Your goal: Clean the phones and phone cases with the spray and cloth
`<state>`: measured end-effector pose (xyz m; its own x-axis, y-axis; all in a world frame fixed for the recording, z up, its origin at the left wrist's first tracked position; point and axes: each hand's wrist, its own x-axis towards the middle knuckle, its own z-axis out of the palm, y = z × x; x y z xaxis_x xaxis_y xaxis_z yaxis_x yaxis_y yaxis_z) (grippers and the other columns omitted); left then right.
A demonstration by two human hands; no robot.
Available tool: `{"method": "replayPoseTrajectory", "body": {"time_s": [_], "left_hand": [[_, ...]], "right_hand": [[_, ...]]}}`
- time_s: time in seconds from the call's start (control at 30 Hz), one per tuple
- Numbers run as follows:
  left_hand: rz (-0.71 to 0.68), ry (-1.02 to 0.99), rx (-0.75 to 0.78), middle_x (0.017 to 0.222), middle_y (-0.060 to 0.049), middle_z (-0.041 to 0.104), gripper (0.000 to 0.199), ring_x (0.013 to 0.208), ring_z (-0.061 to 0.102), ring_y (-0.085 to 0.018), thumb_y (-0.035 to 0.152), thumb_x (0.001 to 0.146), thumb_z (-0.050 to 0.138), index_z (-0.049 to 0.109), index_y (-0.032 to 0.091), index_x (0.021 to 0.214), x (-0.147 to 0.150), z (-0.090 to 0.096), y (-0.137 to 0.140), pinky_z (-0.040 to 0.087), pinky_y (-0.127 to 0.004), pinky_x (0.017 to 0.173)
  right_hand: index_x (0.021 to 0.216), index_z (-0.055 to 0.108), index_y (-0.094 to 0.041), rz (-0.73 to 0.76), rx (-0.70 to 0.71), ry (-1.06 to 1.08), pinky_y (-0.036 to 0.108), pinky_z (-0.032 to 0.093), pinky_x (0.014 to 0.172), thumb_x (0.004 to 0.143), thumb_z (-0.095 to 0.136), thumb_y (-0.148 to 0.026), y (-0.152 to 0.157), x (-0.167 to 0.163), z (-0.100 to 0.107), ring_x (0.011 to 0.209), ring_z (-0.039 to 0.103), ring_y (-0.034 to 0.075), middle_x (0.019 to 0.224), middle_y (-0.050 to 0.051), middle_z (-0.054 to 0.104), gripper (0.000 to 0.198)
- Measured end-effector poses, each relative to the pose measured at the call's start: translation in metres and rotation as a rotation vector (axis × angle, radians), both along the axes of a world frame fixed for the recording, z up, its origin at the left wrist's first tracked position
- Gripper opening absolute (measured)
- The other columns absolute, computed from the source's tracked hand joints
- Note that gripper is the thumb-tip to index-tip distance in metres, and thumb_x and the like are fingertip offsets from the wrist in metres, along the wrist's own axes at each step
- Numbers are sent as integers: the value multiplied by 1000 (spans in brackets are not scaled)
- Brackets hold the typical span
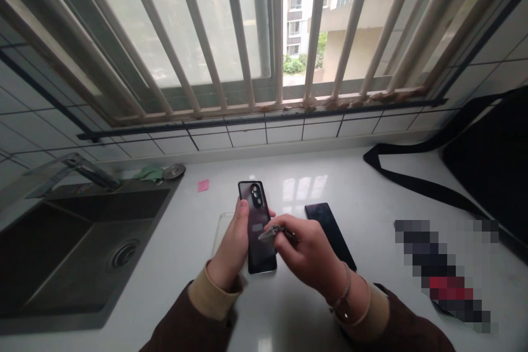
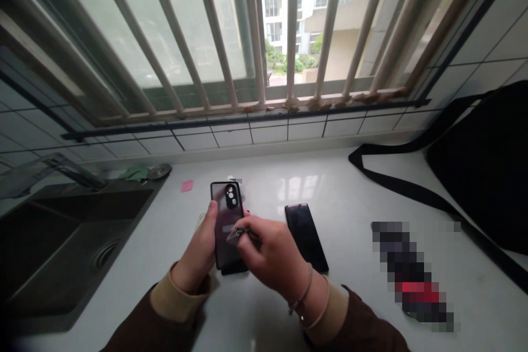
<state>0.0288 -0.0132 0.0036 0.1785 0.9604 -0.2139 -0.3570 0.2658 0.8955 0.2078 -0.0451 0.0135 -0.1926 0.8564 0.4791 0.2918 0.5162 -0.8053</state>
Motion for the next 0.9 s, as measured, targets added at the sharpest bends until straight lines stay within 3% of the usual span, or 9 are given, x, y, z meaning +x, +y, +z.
{"method": "replayPoseTrajectory", "body": {"time_s": [0.1, 0.2, 0.3, 0.37, 0.43, 0.57, 0.73, 0.9], "left_hand": [[-5, 224, 104, 112, -14, 79, 66, 89, 77, -26, 72, 96, 63, 66, 17, 132, 3, 4, -4, 62, -32, 74], [-95, 303, 160, 115, -13, 76, 66, 84, 76, -26, 73, 99, 56, 59, 21, 141, 5, 7, -7, 61, -33, 66], [-60, 355, 304, 127, -12, 73, 58, 107, 74, -28, 64, 101, 61, 60, 25, 144, 5, 9, -6, 60, -33, 85], [28, 418, 410, 136, -12, 70, 52, 128, 65, -29, 59, 104, 60, 64, 24, 142, 3, 8, -4, 52, -34, 107], [101, 492, 475, 138, -11, 69, 49, 135, 60, -28, 58, 107, 53, 64, 23, 140, 0, 5, -1, 44, -35, 117], [142, 544, 531, 127, -10, 72, 49, 114, 70, -26, 60, 111, 40, 55, 25, 142, -6, -2, 3, 53, -41, 104], [174, 528, 523, 121, -9, 72, 49, 87, 74, -21, 61, 111, 39, 47, 30, 148, -10, -3, 3, 61, -37, 78], [169, 547, 548, 120, -10, 73, 53, 84, 74, -21, 61, 110, 40, 41, 31, 154, -10, -3, 0, 62, -37, 77]], "right_hand": [[119, 78, -23, -244, -24, 88, 36, 64, 91, 104, 58, -20, 7, 5, -1, 100, 80, 23, 110, 7, 84, 25], [130, 76, -22, -336, 36, 54, 42, 62, 104, 107, 57, -21, 13, 7, -6, 117, 78, 26, 126, 10, 81, 30], [134, 74, -21, -237, 156, -106, 46, 60, 110, 106, 54, -14, 16, 4, -14, 127, 74, 27, 130, 10, 80, 34], [133, 73, -20, -142, 227, -212, 47, 59, 111, 105, 52, -9, 16, 0, -18, 131, 71, 28, 130, 10, 80, 36], [130, 73, -20, -79, 254, -274, 48, 58, 110, 105, 51, -8, 15, -4, -20, 133, 70, 28, 128, 11, 80, 35], [116, 74, -21, 8, 209, -340, 50, 55, 106, 104, 54, -10, 11, -7, -20, 129, 71, 28, 119, 12, 82, 26], [110, 74, -20, 122, 119, -344, 46, 54, 100, 104, 55, -13, 7, -7, -17, 112, 72, 27, 106, 11, 80, 22], [110, 76, -20, 163, -63, -210, 37, 53, 88, 102, 58, -14, 6, -5, -10, 96, 68, 23, 102, 9, 75, 20]]}}
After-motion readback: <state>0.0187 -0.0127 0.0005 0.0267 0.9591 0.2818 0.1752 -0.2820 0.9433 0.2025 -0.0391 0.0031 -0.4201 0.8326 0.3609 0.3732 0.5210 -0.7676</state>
